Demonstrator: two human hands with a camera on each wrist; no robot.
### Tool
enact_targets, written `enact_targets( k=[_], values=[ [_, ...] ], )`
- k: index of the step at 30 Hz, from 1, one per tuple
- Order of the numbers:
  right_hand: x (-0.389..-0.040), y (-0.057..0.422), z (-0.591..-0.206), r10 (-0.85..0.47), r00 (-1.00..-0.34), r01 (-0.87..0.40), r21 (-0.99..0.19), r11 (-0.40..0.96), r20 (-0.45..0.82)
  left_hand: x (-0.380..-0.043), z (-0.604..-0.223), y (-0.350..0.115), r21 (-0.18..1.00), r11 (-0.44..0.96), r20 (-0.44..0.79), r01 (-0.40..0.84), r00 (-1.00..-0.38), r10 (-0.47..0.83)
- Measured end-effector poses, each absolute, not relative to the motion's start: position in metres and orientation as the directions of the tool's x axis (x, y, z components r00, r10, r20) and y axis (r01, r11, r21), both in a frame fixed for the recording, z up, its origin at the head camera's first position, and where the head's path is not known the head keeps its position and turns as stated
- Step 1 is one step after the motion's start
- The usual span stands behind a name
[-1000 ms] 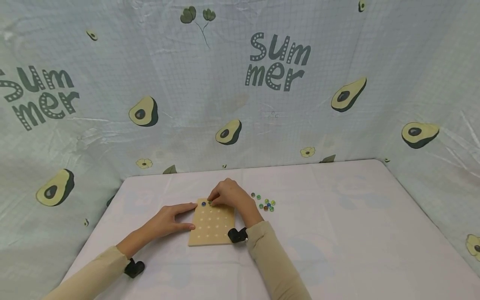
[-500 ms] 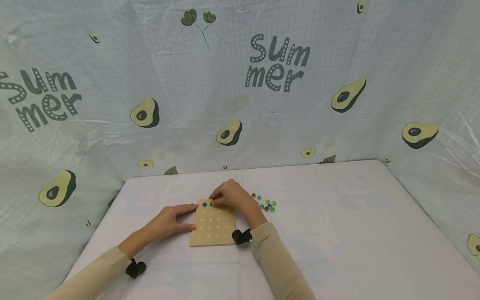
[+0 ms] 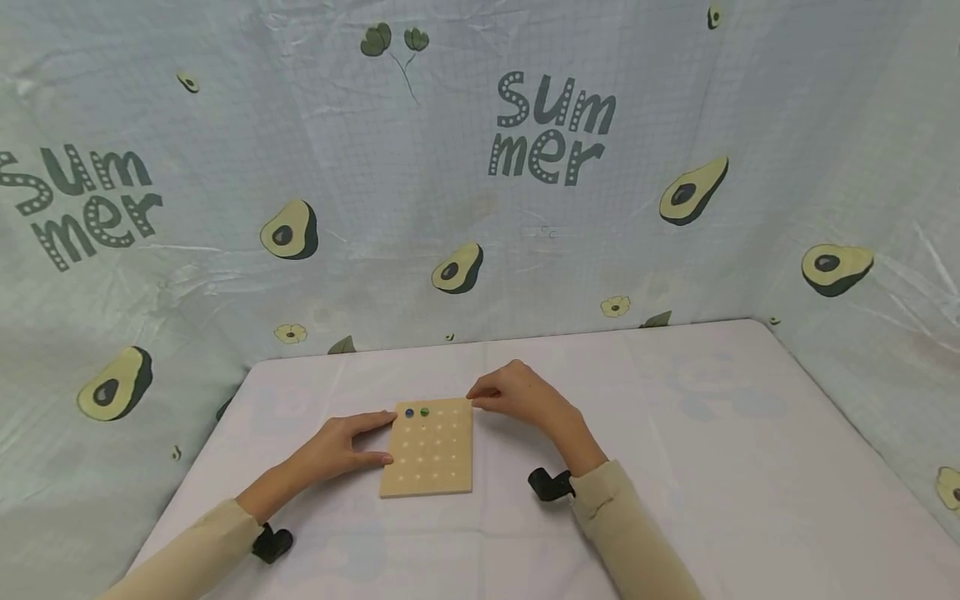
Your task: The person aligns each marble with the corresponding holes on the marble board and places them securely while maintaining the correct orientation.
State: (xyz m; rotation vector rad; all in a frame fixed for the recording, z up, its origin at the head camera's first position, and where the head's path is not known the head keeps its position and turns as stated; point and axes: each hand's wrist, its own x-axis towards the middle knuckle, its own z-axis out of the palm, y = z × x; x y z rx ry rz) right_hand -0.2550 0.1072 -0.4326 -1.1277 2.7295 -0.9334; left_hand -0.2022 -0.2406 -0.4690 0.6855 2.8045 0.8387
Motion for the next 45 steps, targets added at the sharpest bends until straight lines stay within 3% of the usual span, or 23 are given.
enact_targets(
  k=[6,14,25,30,36,45],
  values=[
    [-0.252,0.149,-0.435,-0.638,-0.754,-0.596,-0.574,0.561,0.159,-0.202,-0.468,-0.241,0.540,0.745,0.007,0.392,-0.887,0.461],
    [-0.255,0.191,-0.445,-0.626,-0.756,-0.623,-0.503,0.599,0.191,-0.200,-0.468,-0.240,0.548,0.745,0.002,0.380,-0.891,0.453],
    [-0.270,0.222,-0.453,-0.624,-0.763,-0.618,-0.475,0.626,0.170,-0.201,-0.465,-0.238,0.547,0.742,0.008,0.389,-0.888,0.459],
    [-0.273,0.222,-0.453,-0.677,-0.720,-0.658,-0.456,0.599,0.150,-0.202,-0.466,-0.239,0.552,0.738,0.009,0.389,-0.887,0.461],
    [-0.278,0.217,-0.454,-0.755,-0.635,-0.756,-0.332,0.564,0.164,-0.202,-0.469,-0.239,0.551,0.741,0.003,0.383,-0.890,0.457],
    [-0.280,0.213,-0.460,-0.766,-0.607,-0.790,-0.264,0.553,0.211,-0.202,-0.467,-0.238,0.547,0.743,0.007,0.387,-0.889,0.458]
  ],
)
